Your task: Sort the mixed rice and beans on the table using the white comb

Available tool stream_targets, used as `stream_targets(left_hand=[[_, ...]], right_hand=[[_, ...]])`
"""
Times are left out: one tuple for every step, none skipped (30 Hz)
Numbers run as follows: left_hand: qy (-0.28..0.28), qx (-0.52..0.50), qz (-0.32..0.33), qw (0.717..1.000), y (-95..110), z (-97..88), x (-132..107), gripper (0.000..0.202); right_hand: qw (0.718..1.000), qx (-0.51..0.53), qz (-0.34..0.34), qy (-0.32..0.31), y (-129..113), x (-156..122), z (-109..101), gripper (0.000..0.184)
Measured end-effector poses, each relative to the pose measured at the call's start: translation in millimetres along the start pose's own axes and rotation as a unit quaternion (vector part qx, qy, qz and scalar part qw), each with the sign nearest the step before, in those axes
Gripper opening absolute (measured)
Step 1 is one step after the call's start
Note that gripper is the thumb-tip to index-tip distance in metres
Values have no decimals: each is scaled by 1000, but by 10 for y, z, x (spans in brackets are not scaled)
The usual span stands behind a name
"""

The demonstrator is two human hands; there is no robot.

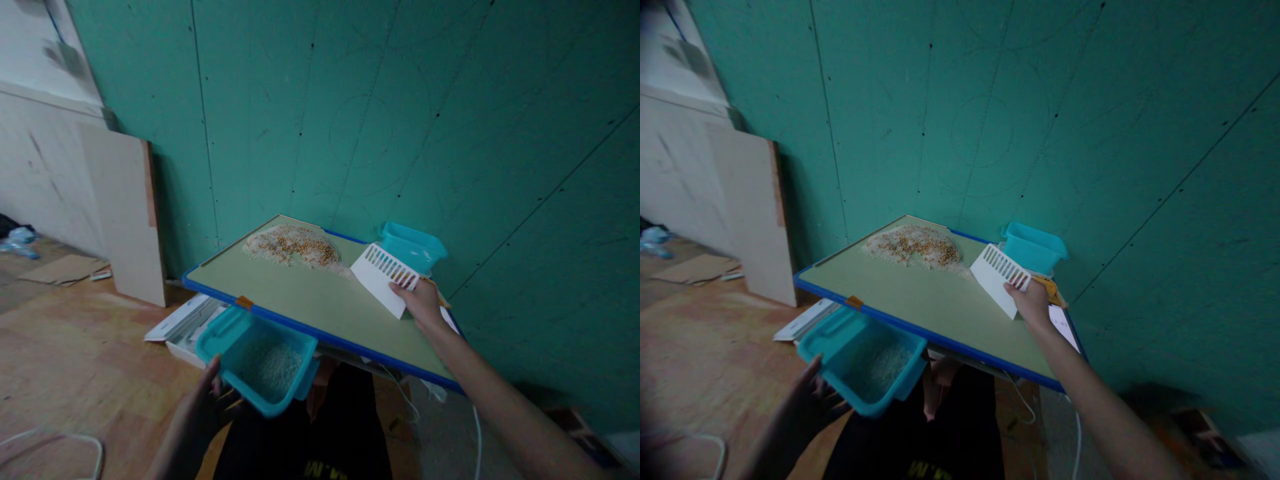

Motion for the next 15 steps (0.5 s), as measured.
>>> stream_targets(left_hand=[[-1, 2, 2, 1000, 0, 5, 0, 53], [-1, 6, 3, 1000, -2, 11, 1, 53], [-1, 9, 5, 1000, -4, 16, 1, 53], [0, 10, 7, 1000, -5, 21, 1, 53], [0, 11, 9, 1000, -4, 24, 2, 52], [0, 12, 11, 1000, -2, 25, 1, 52], [1, 13, 13, 1000, 0, 25, 1, 52], [1, 14, 14, 1000, 3, 21, 0, 52], [2, 15, 15, 1000, 5, 16, -1, 52], [2, 17, 15, 1000, 5, 9, -2, 53], [2, 18, 14, 1000, 5, 2, -1, 53], [1, 19, 13, 1000, 1, -6, 2, 54], [0, 21, 11, 1000, -5, -14, 9, 54], [-1, 22, 9, 1000, -13, -22, 20, 54], [-2, 23, 6, 1000, -24, -31, 37, 55]], right_hand=[[1000, 4, -1, -5, -10, 1, 9, 32], [1000, 8, -2, -9, -26, 4, 20, 31], [1000, 14, -1, -13, -43, 9, 34, 31], [1000, 21, 1, -18, -60, 17, 52, 30], [999, 29, 4, -25, -73, 28, 79, 30], [999, 36, 8, -34, -81, 40, 113, 29], [998, 40, 11, -42, -86, 54, 143, 29], [998, 41, 12, -48, -90, 71, 170, 29], [998, 41, 10, -53, -97, 89, 197, 29], [998, 41, 6, -57, -105, 109, 221, 30], [997, 41, 2, -59, -114, 130, 244, 30], [997, 41, -1, -62, -122, 149, 270, 31], [997, 41, -1, -65, -126, 168, 300, 31], [997, 41, 2, -70, -128, 185, 336, 32], [996, 42, 6, -75, -131, 200, 375, 32]])
Point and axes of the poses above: each hand's wrist, its own x-axis towards the middle knuckle, its own z-axis out of the palm, y = z × x, the point moved 10 cm from there along x, towards the middle knuckle, and after that the axes turned 2 degrees about -z, right-handed, at the moved point
